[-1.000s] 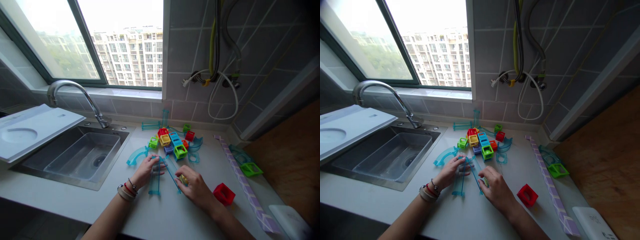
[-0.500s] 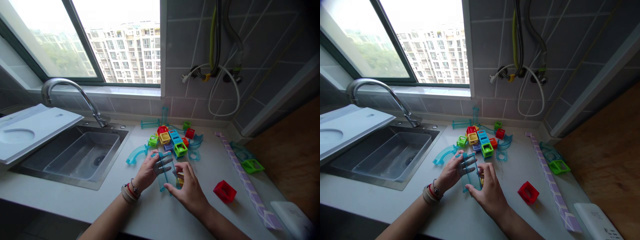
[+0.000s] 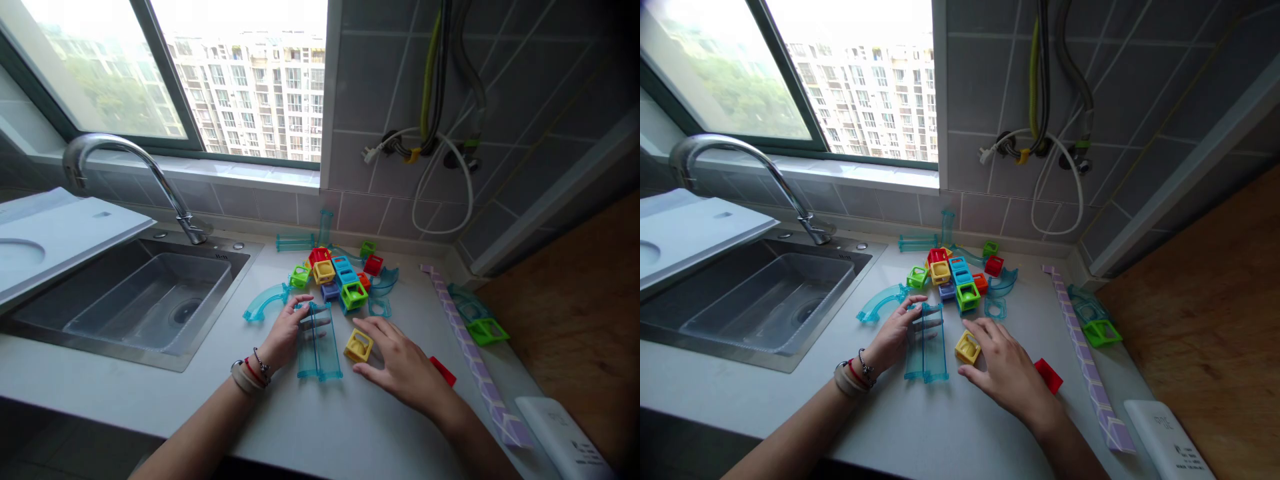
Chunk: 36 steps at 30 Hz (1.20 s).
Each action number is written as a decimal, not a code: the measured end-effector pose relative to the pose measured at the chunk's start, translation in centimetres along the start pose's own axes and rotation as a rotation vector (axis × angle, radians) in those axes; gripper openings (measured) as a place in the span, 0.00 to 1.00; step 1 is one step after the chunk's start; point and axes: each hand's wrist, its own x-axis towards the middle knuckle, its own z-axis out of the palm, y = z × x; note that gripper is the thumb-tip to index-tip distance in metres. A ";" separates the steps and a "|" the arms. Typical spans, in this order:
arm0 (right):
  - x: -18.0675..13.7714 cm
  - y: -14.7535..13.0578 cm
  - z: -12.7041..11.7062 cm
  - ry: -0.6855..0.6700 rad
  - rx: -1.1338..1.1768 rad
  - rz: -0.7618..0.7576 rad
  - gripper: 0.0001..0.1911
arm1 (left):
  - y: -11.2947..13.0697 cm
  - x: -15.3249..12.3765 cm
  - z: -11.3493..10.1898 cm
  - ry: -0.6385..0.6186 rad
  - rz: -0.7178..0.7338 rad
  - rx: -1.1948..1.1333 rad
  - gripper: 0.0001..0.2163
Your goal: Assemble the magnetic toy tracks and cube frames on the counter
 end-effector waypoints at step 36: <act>2.8 -0.1 6.8 0.194 0.362 0.257 0.31 | -0.4 -0.8 0.5 -0.173 -0.018 0.134 0.20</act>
